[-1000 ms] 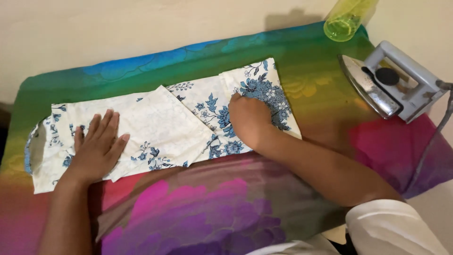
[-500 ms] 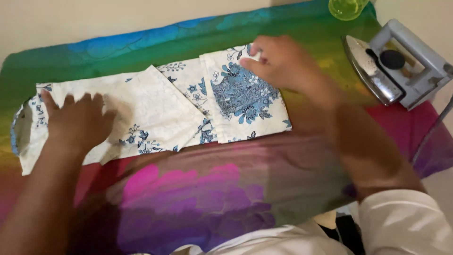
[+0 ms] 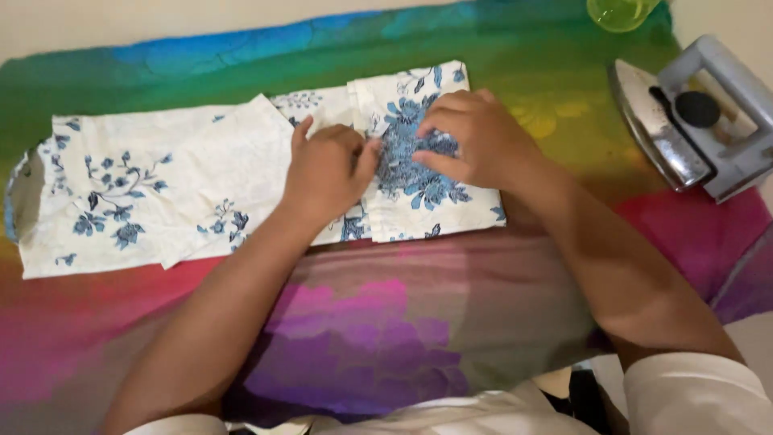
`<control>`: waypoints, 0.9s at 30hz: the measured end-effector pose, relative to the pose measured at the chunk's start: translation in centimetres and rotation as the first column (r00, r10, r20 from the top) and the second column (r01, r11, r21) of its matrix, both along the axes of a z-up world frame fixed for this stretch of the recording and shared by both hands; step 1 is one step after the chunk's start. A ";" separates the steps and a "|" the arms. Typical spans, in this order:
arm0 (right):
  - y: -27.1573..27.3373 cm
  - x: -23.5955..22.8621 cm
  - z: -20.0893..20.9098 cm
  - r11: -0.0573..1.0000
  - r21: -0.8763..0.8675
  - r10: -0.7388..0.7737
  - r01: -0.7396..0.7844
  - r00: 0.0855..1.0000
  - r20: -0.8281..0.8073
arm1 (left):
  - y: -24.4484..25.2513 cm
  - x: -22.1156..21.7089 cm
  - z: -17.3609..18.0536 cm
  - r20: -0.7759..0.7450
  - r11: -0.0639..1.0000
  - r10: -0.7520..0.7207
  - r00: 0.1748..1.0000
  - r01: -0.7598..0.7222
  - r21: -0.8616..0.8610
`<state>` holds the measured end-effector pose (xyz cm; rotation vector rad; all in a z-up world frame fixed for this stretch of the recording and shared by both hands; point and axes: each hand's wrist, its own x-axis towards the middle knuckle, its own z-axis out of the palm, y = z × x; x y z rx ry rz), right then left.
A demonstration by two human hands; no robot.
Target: Ironing and folding a shirt on a workspace.
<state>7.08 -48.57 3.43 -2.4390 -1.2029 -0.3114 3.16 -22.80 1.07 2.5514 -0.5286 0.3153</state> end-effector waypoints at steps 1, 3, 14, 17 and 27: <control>0.4 -0.4 0.0 1.000 0.000 0.003 -0.003 1.000 -0.008 | 0.2 -0.3 0.1 -0.008 1.000 0.003 1.000 -0.003 0.000; 1.3 -0.5 0.7 0.989 -0.143 -0.025 0.028 0.999 0.022 | 0.6 -0.4 0.9 -0.128 0.993 -0.019 0.992 0.003 -0.119; 3.3 -0.2 -1.3 0.989 -0.133 -0.066 0.069 0.997 0.026 | -0.1 -1.5 1.8 -0.192 0.993 0.016 0.981 -0.039 -0.112; 3.2 -0.9 0.3 0.992 0.085 -0.073 0.091 0.978 -0.197 | -0.2 -2.2 3.4 -0.250 0.988 -0.004 0.968 -0.035 -0.152; 3.5 -1.3 0.5 0.908 0.418 0.086 0.022 0.968 -0.237 | -0.7 -2.1 3.2 -0.314 0.939 -0.035 0.949 -0.076 -0.335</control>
